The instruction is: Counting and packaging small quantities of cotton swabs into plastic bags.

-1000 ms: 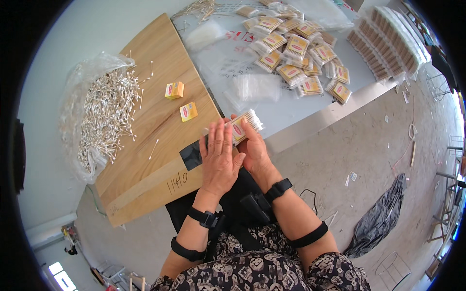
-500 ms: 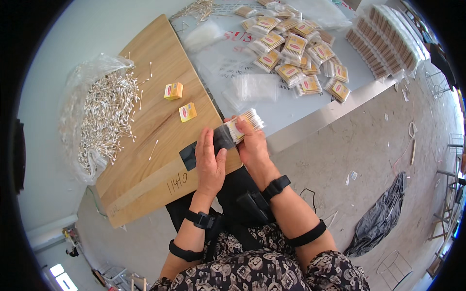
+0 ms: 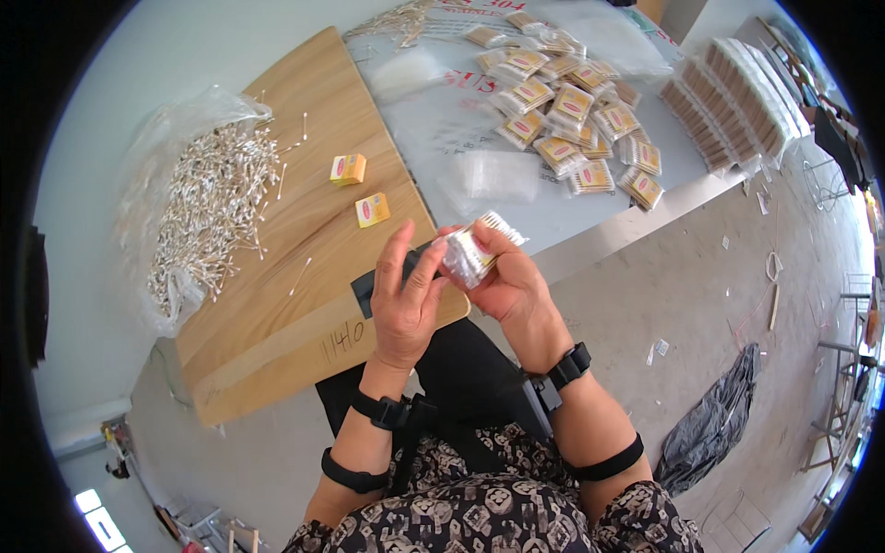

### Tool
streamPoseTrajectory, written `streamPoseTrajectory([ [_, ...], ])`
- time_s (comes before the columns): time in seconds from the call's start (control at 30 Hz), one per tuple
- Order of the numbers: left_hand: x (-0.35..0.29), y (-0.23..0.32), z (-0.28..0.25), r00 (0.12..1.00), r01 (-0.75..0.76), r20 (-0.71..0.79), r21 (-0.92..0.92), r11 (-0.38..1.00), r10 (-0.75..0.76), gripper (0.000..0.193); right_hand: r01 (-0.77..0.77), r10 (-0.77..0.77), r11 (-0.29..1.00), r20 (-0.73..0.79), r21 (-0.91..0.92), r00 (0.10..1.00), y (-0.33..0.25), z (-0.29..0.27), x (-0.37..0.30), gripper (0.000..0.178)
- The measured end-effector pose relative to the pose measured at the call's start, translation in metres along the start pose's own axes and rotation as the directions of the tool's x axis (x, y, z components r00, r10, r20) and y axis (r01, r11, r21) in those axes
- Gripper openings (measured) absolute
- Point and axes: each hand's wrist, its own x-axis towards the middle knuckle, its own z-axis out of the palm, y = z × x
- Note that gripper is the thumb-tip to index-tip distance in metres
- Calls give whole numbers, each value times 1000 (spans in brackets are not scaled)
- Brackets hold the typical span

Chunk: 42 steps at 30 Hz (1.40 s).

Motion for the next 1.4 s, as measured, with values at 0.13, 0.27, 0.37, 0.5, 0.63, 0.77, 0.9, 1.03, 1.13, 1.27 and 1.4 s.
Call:
streamPoseTrajectory([
  [0.13,-1,-13,-28,948,-307,10,289,907,318,39,-134,133,991,-40,-18,990,32,19,-1,21],
  [0.27,-6,-15,-55,911,-405,73,340,849,406,27,-278,275,959,-59,-60,960,56,22,10,18],
  [0.37,-11,-20,-71,922,-379,67,347,858,380,27,-333,326,936,-80,-114,942,72,30,7,16],
  [0.5,-18,-25,-88,956,-292,96,379,878,277,23,-359,425,819,52,-447,904,86,34,-9,58],
  [0.63,-26,-35,-96,980,-195,95,335,922,172,19,-197,223,488,-96,-850,970,72,19,-21,42],
  [0.77,-30,-36,-96,987,-152,90,282,947,131,17,528,-202,393,490,-753,848,77,14,-18,29],
  [0.9,-27,-32,-95,987,-141,117,277,951,112,16,743,-132,-77,746,-664,653,79,48,-21,29],
  [1.03,-30,-40,-88,999,-15,32,87,996,12,20,756,-54,-220,782,-616,622,74,35,-1,23],
  [1.13,-44,-48,-83,978,205,3,-237,950,-211,24,723,-60,-123,732,-680,679,69,30,1,22],
  [1.27,-53,-46,-78,940,308,2,-438,844,-342,22,731,-15,-107,736,-674,677,68,30,0,22],
  [1.4,-53,-48,-69,943,255,-81,-440,861,-321,19,753,8,-183,765,-632,644,69,34,-1,23],
])
